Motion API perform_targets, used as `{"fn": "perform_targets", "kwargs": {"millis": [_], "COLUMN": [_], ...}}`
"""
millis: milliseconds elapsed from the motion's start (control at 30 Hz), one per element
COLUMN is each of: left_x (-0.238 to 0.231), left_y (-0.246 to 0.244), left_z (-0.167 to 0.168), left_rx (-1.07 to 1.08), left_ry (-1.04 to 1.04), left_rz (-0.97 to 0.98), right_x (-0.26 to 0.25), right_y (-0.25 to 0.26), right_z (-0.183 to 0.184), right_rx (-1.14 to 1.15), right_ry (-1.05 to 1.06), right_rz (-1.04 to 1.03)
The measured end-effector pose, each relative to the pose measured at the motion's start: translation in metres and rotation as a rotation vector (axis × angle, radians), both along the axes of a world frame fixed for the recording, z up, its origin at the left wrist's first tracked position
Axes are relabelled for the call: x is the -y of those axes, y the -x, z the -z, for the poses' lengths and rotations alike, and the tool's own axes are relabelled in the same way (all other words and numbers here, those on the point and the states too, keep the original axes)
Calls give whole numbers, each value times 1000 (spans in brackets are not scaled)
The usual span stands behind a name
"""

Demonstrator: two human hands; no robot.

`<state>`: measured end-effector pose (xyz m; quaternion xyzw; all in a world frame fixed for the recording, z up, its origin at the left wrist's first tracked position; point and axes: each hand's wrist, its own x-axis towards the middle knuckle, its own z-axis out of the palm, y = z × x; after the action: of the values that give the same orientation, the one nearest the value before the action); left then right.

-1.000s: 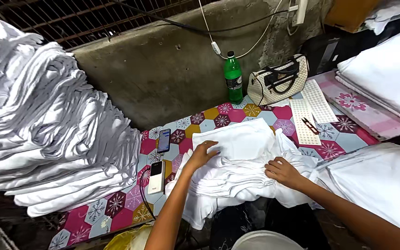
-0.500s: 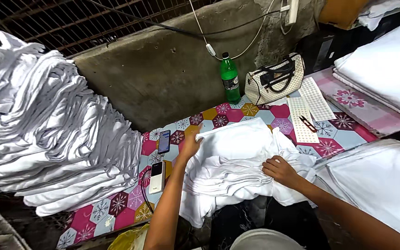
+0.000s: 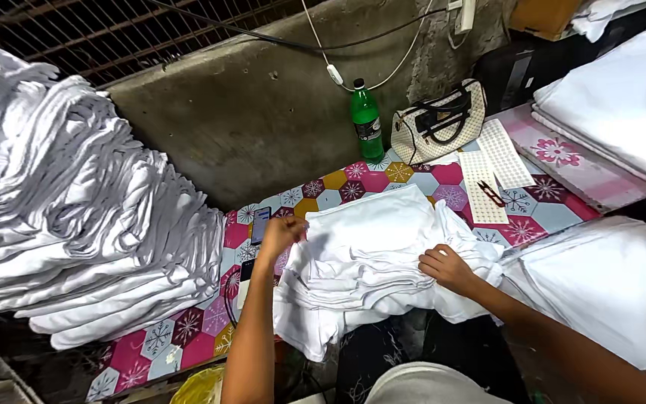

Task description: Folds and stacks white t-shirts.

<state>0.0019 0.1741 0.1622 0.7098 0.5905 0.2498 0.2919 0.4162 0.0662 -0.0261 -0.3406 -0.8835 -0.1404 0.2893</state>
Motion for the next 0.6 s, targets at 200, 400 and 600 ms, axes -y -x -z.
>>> {"fn": "perform_targets", "kwargs": {"millis": [200, 400, 600], "left_x": [-26, -20, -31], "left_y": [-43, -108, -104], "left_z": [23, 101, 142], "left_rx": [-209, -588, -377], "left_ry": [-179, 408, 277], "left_rz": [154, 307, 391], "right_x": [0, 0, 0], "right_y": [0, -1, -2], "right_z": [0, 1, 6], "right_rx": [4, 15, 18], "right_ry": [-1, -5, -12], "right_rz": [11, 11, 23]}}
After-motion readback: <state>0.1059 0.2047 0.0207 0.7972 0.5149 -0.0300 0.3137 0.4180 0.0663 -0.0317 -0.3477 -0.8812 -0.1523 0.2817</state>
